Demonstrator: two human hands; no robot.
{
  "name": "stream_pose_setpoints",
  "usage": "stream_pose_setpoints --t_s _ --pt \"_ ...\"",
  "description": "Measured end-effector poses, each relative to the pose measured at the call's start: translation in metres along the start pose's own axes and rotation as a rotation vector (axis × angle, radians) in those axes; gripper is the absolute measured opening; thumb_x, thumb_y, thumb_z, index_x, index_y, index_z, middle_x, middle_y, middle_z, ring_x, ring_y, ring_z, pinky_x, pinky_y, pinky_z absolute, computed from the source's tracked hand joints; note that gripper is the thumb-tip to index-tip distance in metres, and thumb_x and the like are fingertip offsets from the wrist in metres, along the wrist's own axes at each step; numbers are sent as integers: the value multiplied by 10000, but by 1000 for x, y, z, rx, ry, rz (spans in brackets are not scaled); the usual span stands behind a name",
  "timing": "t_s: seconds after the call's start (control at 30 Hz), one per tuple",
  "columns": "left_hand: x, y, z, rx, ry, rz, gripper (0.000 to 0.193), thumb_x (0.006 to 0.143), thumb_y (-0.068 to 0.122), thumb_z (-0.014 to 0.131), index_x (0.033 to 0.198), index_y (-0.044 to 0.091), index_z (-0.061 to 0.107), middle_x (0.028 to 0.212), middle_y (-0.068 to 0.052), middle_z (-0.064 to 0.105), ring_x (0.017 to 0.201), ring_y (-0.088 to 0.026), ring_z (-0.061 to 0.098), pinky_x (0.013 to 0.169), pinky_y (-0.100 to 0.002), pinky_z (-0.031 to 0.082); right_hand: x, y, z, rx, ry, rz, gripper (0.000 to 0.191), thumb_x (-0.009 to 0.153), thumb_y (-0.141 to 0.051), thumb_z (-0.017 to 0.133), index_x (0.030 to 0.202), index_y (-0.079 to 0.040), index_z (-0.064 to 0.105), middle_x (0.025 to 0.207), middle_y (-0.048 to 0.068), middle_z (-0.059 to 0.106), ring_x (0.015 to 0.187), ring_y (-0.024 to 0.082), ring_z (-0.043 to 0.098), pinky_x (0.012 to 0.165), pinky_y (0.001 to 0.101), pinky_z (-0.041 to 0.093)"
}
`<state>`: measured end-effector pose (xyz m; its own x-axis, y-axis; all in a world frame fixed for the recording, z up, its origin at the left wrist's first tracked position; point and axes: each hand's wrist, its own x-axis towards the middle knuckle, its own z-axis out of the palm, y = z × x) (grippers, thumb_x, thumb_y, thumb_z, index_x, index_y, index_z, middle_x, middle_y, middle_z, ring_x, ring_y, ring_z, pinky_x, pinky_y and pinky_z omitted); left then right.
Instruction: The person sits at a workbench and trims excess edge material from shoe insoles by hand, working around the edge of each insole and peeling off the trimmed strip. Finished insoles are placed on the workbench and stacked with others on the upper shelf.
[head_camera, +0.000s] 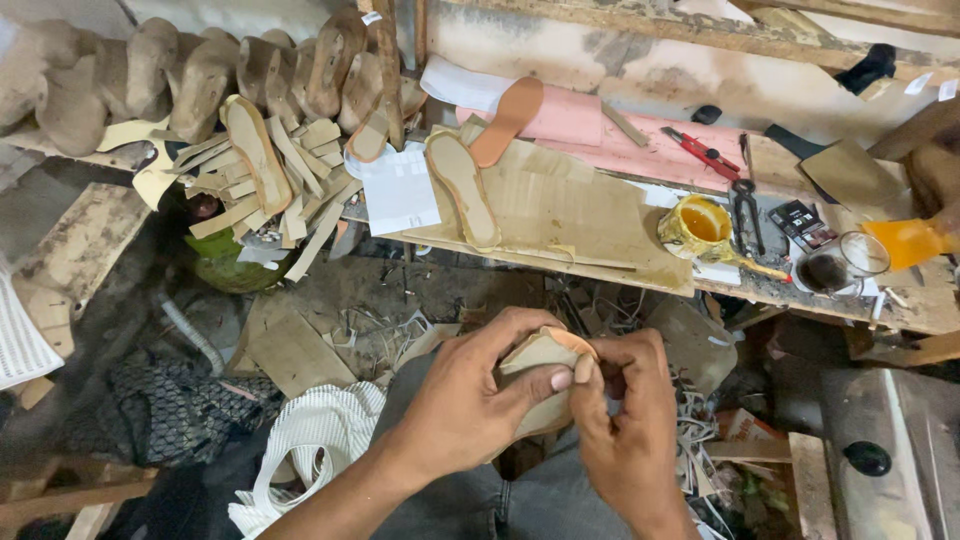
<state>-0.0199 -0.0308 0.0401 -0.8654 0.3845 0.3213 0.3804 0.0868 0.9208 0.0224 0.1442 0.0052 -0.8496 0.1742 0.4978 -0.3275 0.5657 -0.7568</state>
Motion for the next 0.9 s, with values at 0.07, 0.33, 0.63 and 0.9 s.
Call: stream_pose_setpoints --t_s 0.07,0.33,0.63,0.9 --pt "3 -5 -7 58 -43 -14 374 878 160 764 1222 48 670 1073 -105 774 960 -200 773 799 -316 577 4 1 -1 58 -23 17 117 1015 -105 645 1098 -28 615 970 54 523 793 148 519 696 295 456" --pt "16 -26 -9 -621 515 -132 350 926 -13 731 1226 57 567 994 -148 766 796 -147 703 547 -233 467 -9 24 -4 296 -47 486 312 1014 -182 615 1248 -7 726 947 124 714 842 130 646 789 273 542" --pt "-6 -19 38 -761 500 -169 241 916 26 765 1121 -84 704 1019 -118 772 889 -136 719 810 -298 575 -33 12 26 527 -118 216 660 976 -87 593 1584 37 368 1393 125 482 1103 189 547 936 322 473" --pt "-9 -16 41 -728 482 -128 274 902 18 748 1147 -64 657 1045 -107 766 924 -141 737 834 -297 602 -23 -5 19 6 -55 72 633 948 -107 625 1530 46 430 1236 157 594 1089 241 641 965 337 496"
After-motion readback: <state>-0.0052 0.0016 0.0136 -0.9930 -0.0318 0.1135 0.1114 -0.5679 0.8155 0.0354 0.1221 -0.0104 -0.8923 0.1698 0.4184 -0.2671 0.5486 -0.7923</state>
